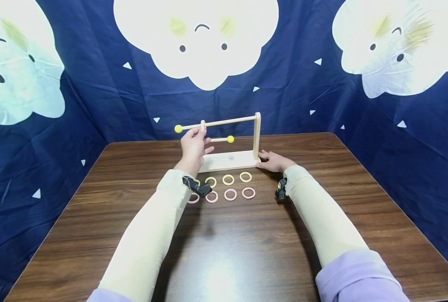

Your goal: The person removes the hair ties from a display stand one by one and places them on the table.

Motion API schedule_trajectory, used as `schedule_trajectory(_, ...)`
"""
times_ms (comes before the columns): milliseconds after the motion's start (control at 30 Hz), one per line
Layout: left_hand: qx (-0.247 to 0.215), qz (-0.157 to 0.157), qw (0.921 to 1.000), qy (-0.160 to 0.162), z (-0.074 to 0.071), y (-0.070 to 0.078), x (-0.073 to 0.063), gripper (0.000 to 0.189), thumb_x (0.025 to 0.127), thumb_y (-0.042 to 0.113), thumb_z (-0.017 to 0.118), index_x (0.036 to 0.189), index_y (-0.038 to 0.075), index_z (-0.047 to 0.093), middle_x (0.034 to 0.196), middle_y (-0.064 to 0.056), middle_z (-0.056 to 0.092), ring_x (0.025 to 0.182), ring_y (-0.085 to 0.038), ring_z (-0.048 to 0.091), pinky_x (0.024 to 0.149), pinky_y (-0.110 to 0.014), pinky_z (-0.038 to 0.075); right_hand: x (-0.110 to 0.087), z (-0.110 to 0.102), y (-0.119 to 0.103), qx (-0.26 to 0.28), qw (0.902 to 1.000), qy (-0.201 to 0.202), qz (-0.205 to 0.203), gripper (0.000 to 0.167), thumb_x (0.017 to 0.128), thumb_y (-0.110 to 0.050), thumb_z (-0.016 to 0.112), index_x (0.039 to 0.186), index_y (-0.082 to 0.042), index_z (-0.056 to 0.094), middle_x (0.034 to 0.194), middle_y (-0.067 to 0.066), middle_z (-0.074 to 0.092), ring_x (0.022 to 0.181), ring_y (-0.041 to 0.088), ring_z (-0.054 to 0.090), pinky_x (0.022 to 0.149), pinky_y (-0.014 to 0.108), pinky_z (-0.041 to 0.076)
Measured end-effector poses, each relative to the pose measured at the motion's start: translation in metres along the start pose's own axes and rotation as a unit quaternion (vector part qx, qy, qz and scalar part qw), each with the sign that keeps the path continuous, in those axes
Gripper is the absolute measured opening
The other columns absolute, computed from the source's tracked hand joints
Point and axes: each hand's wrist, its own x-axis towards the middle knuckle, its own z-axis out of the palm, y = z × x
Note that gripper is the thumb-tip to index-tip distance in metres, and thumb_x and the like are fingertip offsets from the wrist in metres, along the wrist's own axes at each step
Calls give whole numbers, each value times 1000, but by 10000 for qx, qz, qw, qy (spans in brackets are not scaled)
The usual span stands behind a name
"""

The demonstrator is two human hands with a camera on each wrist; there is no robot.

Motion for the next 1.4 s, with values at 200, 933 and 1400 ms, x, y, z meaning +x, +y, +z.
schedule_trajectory(200,-52,-2,10000,59,-14,1,4,28,105,20,55,128,6,63,113,-3,61,109,-28,68,78,-41,61,0,-1,0,10,10000,-18,15,66,106,-34,53,160,-9,23,166,23,11,152,46,2,123,55,6)
schedule_trajectory(933,-431,45,9988,235,-43,3,8,29,105,19,56,130,7,62,118,-3,65,101,-26,70,61,-30,60,0,-1,2,50,9999,-10,-105,67,106,-33,53,159,-7,24,165,26,11,151,49,2,123,56,7)
schedule_trajectory(1400,-317,155,9987,371,-65,2,13,28,105,22,57,128,6,62,106,-2,65,105,-26,71,66,-31,61,-1,0,0,99,9999,14,-127,66,106,-32,53,159,-5,25,165,26,12,151,49,2,123,56,6)
